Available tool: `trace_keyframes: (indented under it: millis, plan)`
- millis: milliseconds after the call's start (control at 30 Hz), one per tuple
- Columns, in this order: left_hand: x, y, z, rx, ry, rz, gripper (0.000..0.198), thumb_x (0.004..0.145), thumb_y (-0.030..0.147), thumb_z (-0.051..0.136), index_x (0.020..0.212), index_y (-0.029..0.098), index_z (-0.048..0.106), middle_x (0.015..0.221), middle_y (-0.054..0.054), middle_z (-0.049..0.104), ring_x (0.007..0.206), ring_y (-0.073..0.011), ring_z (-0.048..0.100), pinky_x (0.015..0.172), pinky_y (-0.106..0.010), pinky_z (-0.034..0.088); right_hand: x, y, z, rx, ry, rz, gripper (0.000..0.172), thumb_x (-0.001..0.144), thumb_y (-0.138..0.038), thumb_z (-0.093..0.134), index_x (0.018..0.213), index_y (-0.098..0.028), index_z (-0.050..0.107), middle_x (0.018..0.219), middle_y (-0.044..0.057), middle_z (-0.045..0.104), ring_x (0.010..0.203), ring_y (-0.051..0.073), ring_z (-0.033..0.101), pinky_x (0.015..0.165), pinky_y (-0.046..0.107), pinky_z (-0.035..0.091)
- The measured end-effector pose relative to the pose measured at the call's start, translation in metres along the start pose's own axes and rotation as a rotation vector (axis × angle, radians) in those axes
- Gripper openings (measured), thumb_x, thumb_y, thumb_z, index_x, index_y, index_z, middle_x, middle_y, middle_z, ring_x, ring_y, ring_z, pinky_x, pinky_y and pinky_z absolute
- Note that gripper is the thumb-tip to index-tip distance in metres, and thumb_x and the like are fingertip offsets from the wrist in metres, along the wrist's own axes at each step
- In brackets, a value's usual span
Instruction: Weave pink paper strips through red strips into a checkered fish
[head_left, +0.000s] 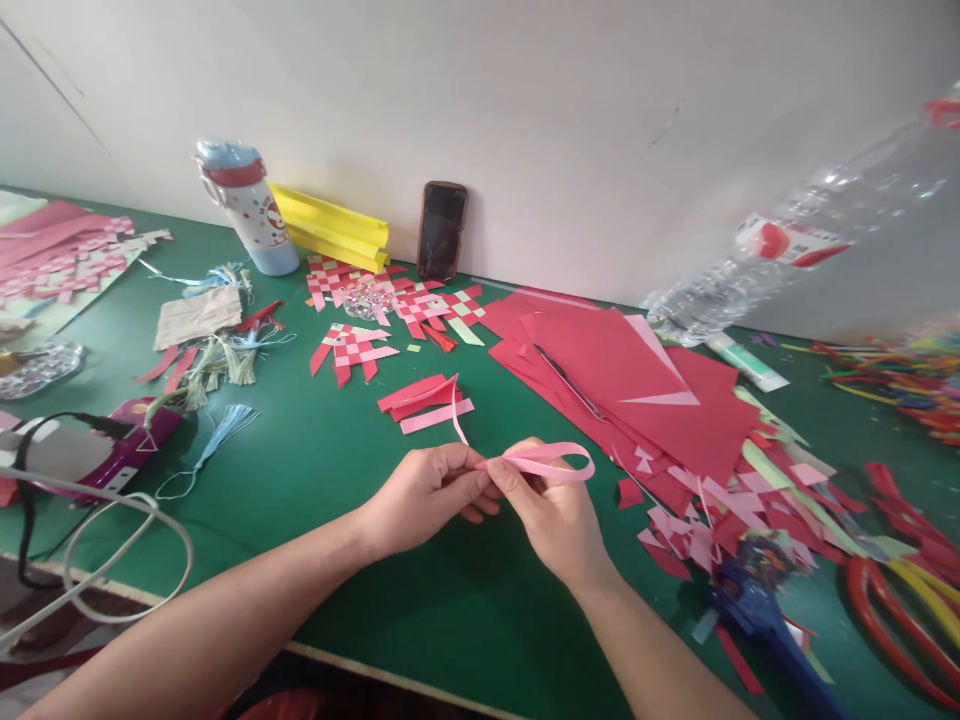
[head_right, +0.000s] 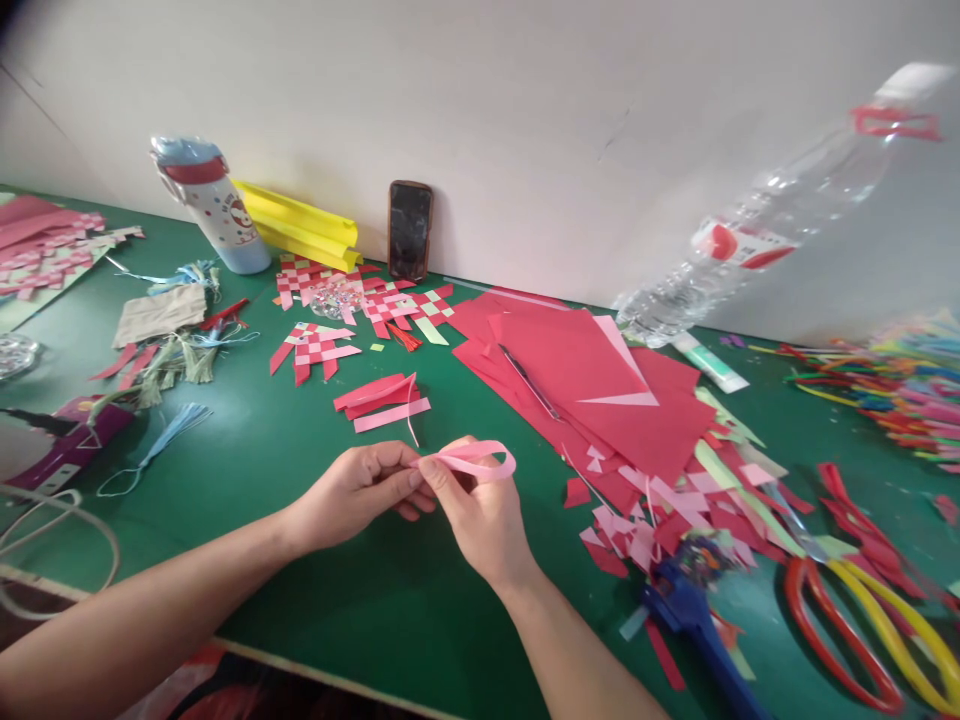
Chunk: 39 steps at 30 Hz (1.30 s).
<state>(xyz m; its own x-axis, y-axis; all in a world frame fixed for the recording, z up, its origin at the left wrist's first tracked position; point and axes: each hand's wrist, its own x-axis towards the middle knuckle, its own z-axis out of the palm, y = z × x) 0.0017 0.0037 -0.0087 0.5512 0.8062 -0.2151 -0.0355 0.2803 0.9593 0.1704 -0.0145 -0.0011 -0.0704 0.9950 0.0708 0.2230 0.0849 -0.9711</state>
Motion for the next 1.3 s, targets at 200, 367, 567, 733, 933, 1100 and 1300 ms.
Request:
trace_keyframes:
  millis: [200,367,567,733,933,1100,1300]
  plan:
    - [0.0,-0.0008,-0.0005,-0.019,-0.004,0.006,0.056,0.08,0.065,0.065,0.094,0.011,0.062,0.09,-0.007,0.069,0.082,-0.0158,0.069,0.072,-0.028,0.057,0.0017,0.0024,0.0004,0.022,0.021,-0.023,0.027,0.089,-0.043,0.064,0.075,-0.019,0.062,0.069,0.0,0.06,0.061,0.013,0.06,0.054,0.024,0.05]
    - [0.0005,0.0005,0.0008,0.005,-0.013,0.002,0.057,0.081,0.067,0.062,0.092,0.011,0.062,0.088,-0.007,0.068,0.082,-0.0161,0.069,0.072,-0.029,0.058,0.0008,0.0027,0.0004,0.011,0.018,-0.027,0.027,0.089,-0.042,0.064,0.074,-0.02,0.061,0.067,0.0,0.059,0.06,0.013,0.059,0.053,0.024,0.05]
    - [0.0002,0.0014,0.0013,0.032,-0.024,0.016,0.058,0.082,0.068,0.06,0.092,0.011,0.063,0.089,-0.008,0.069,0.083,-0.017,0.069,0.074,-0.03,0.058,0.0005,0.0013,0.0005,-0.023,0.022,-0.029,0.027,0.088,-0.042,0.065,0.072,-0.02,0.061,0.067,0.0,0.059,0.06,0.013,0.059,0.053,0.025,0.049]
    - [0.0003,-0.0014,-0.0009,0.07,-0.023,0.028,0.057,0.084,0.067,0.058,0.094,0.011,0.063,0.086,-0.009,0.07,0.082,-0.0175,0.07,0.076,-0.031,0.059,0.0005,0.0019,0.0004,-0.037,0.026,-0.04,0.027,0.088,-0.042,0.065,0.072,-0.02,0.062,0.069,0.001,0.06,0.061,0.014,0.06,0.054,0.025,0.05]
    - [0.0011,-0.0015,-0.0011,0.093,-0.019,0.029,0.057,0.086,0.067,0.055,0.094,0.011,0.063,0.086,-0.01,0.07,0.081,-0.0179,0.071,0.076,-0.031,0.059,0.0007,0.0026,0.0016,-0.005,0.016,-0.023,0.029,0.088,-0.042,0.066,0.07,-0.02,0.059,0.066,0.0,0.057,0.058,0.013,0.058,0.051,0.025,0.049]
    - [0.0001,-0.0005,-0.0007,0.094,-0.029,0.037,0.048,0.092,0.058,0.054,0.093,0.011,0.063,0.087,-0.01,0.07,0.082,-0.0178,0.071,0.075,-0.03,0.059,0.0,0.0033,0.0013,-0.037,0.029,-0.04,0.029,0.088,-0.042,0.065,0.07,-0.02,0.058,0.066,0.0,0.057,0.059,0.014,0.058,0.052,0.025,0.049]
    - [-0.0017,-0.0006,-0.0021,0.284,0.044,0.106,0.024,0.095,0.036,0.054,0.095,0.014,0.063,0.085,-0.005,0.07,0.078,-0.0145,0.068,0.072,-0.026,0.055,0.0,0.0001,0.0011,-0.061,-0.008,-0.074,0.026,0.088,-0.039,0.065,0.071,-0.02,0.061,0.066,-0.001,0.059,0.06,0.013,0.059,0.054,0.025,0.048]
